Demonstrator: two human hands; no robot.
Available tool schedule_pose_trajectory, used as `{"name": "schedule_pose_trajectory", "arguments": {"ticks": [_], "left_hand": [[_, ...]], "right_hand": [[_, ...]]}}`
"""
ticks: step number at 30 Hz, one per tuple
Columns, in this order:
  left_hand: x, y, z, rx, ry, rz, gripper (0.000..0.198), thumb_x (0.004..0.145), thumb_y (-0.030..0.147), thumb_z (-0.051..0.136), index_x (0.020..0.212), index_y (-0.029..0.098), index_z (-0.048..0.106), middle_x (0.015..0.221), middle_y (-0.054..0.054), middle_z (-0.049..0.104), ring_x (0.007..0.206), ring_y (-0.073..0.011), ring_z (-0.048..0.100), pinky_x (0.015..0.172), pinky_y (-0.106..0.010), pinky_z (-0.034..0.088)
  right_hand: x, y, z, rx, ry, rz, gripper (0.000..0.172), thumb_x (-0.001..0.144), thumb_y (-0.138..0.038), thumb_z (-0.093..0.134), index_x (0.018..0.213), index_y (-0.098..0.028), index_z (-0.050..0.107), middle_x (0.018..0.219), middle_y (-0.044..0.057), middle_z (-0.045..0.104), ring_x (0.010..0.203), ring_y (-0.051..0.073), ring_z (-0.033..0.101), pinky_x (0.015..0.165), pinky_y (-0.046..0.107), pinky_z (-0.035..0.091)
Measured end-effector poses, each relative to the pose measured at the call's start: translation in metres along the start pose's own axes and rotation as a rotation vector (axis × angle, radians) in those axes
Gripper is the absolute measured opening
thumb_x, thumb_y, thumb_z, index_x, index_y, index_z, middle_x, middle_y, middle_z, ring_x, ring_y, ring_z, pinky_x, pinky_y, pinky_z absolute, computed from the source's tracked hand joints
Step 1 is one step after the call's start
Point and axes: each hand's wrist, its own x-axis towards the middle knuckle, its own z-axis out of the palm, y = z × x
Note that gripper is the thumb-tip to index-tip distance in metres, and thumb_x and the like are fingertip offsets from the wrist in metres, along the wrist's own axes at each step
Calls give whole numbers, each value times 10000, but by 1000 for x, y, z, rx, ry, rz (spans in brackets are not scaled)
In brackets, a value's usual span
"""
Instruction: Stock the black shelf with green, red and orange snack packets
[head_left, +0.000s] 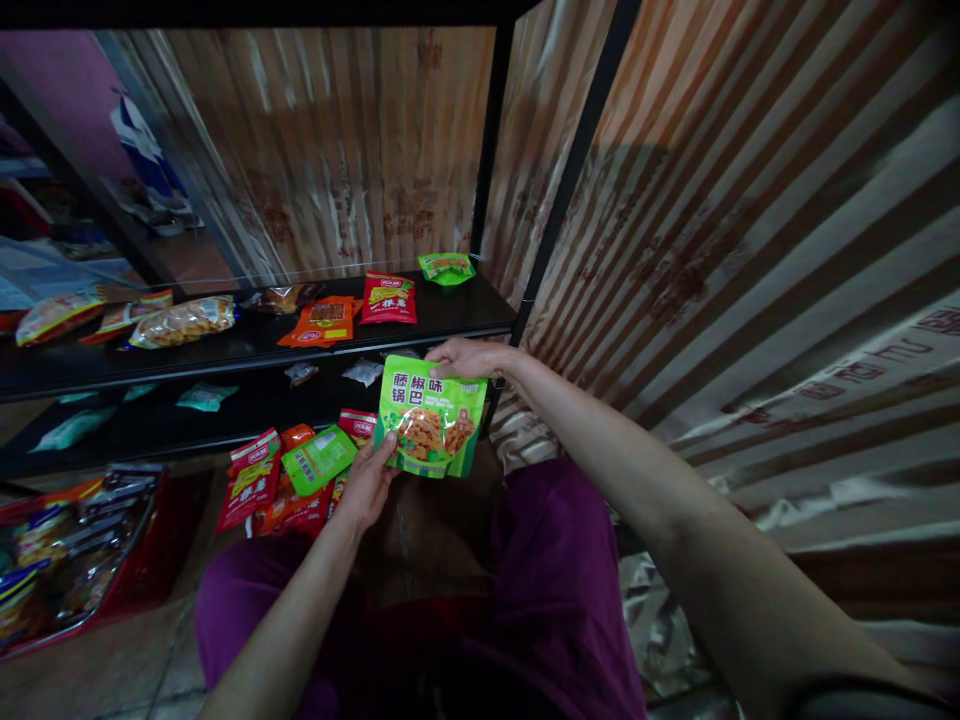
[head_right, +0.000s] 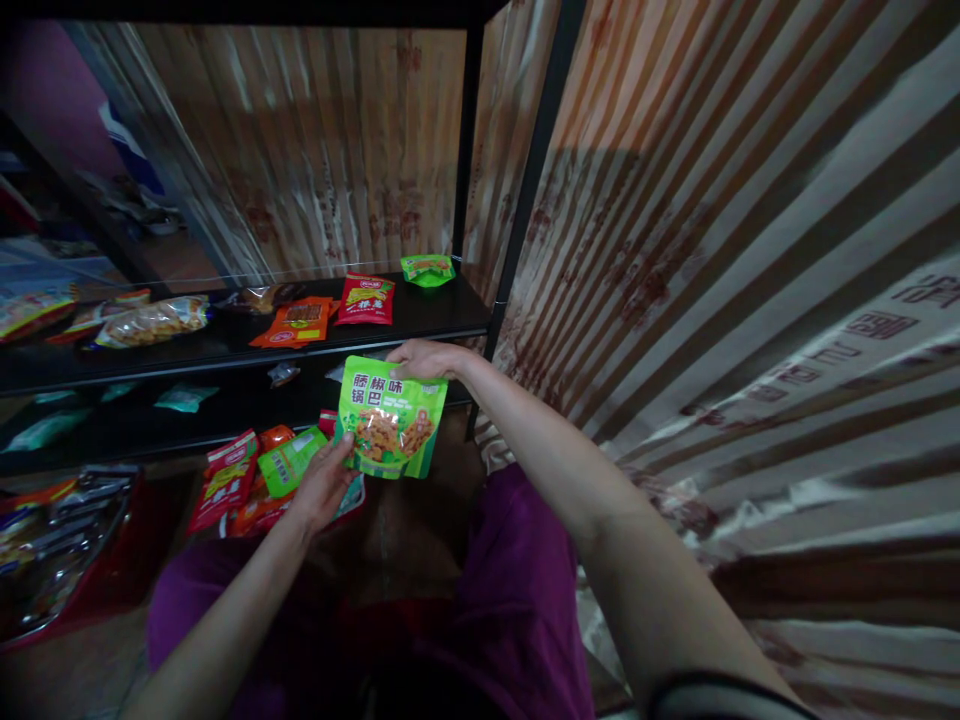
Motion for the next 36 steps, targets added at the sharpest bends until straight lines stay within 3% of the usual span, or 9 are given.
{"name": "schedule_pose_trajectory", "arguments": {"ticks": [5, 8, 11, 14, 18, 25, 29, 32, 36], "left_hand": [[5, -1, 5, -41, 46, -30, 326, 648, 309, 789, 913, 160, 673, 937, -63, 720, 805, -162, 668, 681, -254, 511], [8, 2, 9, -86, 123, -13, 305, 655, 280, 788, 910, 162, 668, 902, -44, 723, 760, -138, 665, 661, -240, 509], [12, 7, 15, -123, 171, 8, 314, 653, 276, 793, 915, 163, 664, 884, -33, 723, 736, -128, 660, 643, -229, 503], [19, 10, 23, -157, 211, 37, 292, 673, 274, 782, 913, 167, 656, 870, -27, 718, 736, -124, 659, 636, -217, 500], [34, 12, 33, -217, 291, 93, 213, 743, 240, 724, 929, 177, 640, 864, -20, 711, 747, -116, 660, 680, -225, 515], [64, 15, 58, -255, 263, 140, 83, 824, 192, 628, 900, 162, 638, 900, -34, 703, 758, -118, 663, 667, -233, 537], [77, 15, 65, -213, 215, 137, 69, 807, 200, 649, 851, 146, 643, 836, -39, 701, 704, -112, 652, 580, -194, 517], [88, 15, 66, -175, 179, 123, 70, 798, 198, 658, 836, 140, 646, 807, -40, 701, 654, -106, 639, 517, -173, 489], [103, 15, 66, -134, 144, 95, 62, 794, 176, 653, 846, 144, 641, 819, -38, 706, 656, -111, 642, 544, -185, 503]], "right_hand": [[11, 6, -6, -193, 97, -146, 190, 738, -299, 670, 869, -164, 691, 680, -21, 689, 573, 90, 586, 539, 174, 420], [13, 21, -9, -131, 340, -274, 393, 734, -356, 687, 1083, -181, 648, 897, 31, 719, 778, 138, 643, 692, 231, 480], [13, 43, 1, 89, 590, -337, 526, 711, -393, 711, 1178, -187, 585, 1050, 68, 690, 907, 174, 643, 819, 312, 494], [14, 66, 21, 391, 543, -332, 524, 689, -421, 729, 1137, -189, 587, 1055, 61, 693, 937, 183, 646, 887, 347, 487], [16, 87, 41, 592, 483, -291, 479, 692, -491, 709, 1047, -182, 620, 975, 53, 716, 890, 185, 661, 877, 352, 495], [28, 99, 27, 659, 397, -366, 483, 686, -540, 692, 1006, -180, 658, 913, 42, 725, 813, 208, 673, 775, 350, 524], [34, 117, 23, 660, 513, -425, 435, 753, -537, 627, 1022, -197, 663, 951, 30, 711, 854, 202, 651, 781, 331, 512], [38, 130, 24, 632, 689, -396, 426, 783, -560, 576, 962, -189, 682, 869, 21, 704, 826, 194, 630, 754, 310, 505], [40, 134, 22, 680, 872, -378, 404, 794, -556, 568, 866, -179, 693, 789, 15, 688, 740, 169, 611, 702, 281, 495]]}}
